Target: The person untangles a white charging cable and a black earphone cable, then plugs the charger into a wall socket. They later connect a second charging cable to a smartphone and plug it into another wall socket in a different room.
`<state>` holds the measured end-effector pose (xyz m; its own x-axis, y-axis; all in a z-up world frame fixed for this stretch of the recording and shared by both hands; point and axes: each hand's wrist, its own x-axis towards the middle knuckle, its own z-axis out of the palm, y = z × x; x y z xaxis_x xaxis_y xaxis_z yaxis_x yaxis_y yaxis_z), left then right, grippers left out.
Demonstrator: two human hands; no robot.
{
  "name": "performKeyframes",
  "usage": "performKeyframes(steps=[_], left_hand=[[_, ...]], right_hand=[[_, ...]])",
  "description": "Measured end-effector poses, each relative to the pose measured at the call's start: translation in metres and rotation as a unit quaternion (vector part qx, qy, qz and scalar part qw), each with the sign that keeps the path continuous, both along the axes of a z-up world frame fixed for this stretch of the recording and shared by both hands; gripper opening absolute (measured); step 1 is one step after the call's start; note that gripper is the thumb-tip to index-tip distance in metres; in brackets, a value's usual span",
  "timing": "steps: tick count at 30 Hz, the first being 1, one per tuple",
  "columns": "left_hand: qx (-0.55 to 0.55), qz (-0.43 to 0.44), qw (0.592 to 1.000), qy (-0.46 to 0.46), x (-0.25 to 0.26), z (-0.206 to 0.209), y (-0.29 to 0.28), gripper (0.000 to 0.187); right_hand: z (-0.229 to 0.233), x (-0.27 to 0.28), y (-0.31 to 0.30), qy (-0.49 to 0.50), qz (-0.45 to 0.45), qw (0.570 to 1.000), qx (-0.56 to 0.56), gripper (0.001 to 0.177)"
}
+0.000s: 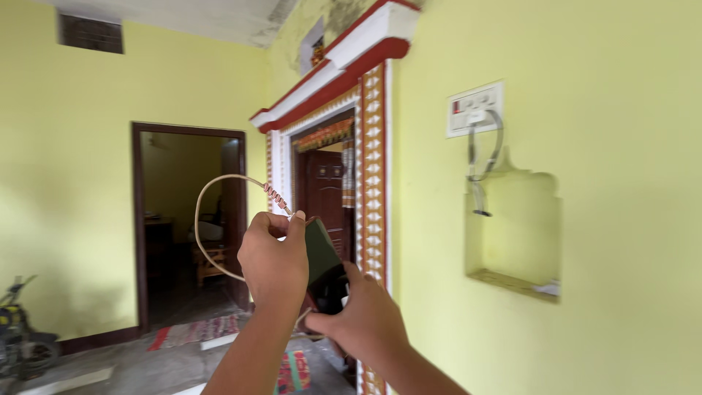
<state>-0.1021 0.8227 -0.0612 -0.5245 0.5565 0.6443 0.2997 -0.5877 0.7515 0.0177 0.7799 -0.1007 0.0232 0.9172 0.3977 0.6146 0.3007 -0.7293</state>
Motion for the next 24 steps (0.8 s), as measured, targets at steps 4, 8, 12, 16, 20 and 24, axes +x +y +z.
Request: performKeyframes(steps=[4,8,12,16,20,24], left_hand=[[-0.028,0.066,0.997,0.029,-0.027,0.006,0.012,0.029],[-0.018,0.11,0.99,0.082,-0.06,0.015,0.034,0.024],[-0.011,0.1,0.992,0.078,-0.088,0.015,0.06,0.025],[-0.01,0.074,0.994,0.08,-0.114,0.014,0.093,0.027],[-0.028,0.011,0.997,0.068,-0.131,0.011,0.128,0.028],[-0.137,-0.16,0.977,0.043,-0.152,0.015,0.155,0.033]], right_hand=[[-0.011,-0.037,0.024,0.085,0.099,0.991,0.031,0.056],[-0.016,-0.072,0.058,0.059,0.082,0.99,0.102,0.049],[-0.009,-0.096,0.087,0.072,0.103,0.986,0.11,0.043],[-0.004,-0.104,0.113,0.089,0.124,0.988,0.006,0.046],[-0.005,-0.107,0.154,0.017,0.075,0.996,0.054,0.057],[-0.004,-0.097,0.204,-0.104,0.02,0.978,0.183,0.094]])
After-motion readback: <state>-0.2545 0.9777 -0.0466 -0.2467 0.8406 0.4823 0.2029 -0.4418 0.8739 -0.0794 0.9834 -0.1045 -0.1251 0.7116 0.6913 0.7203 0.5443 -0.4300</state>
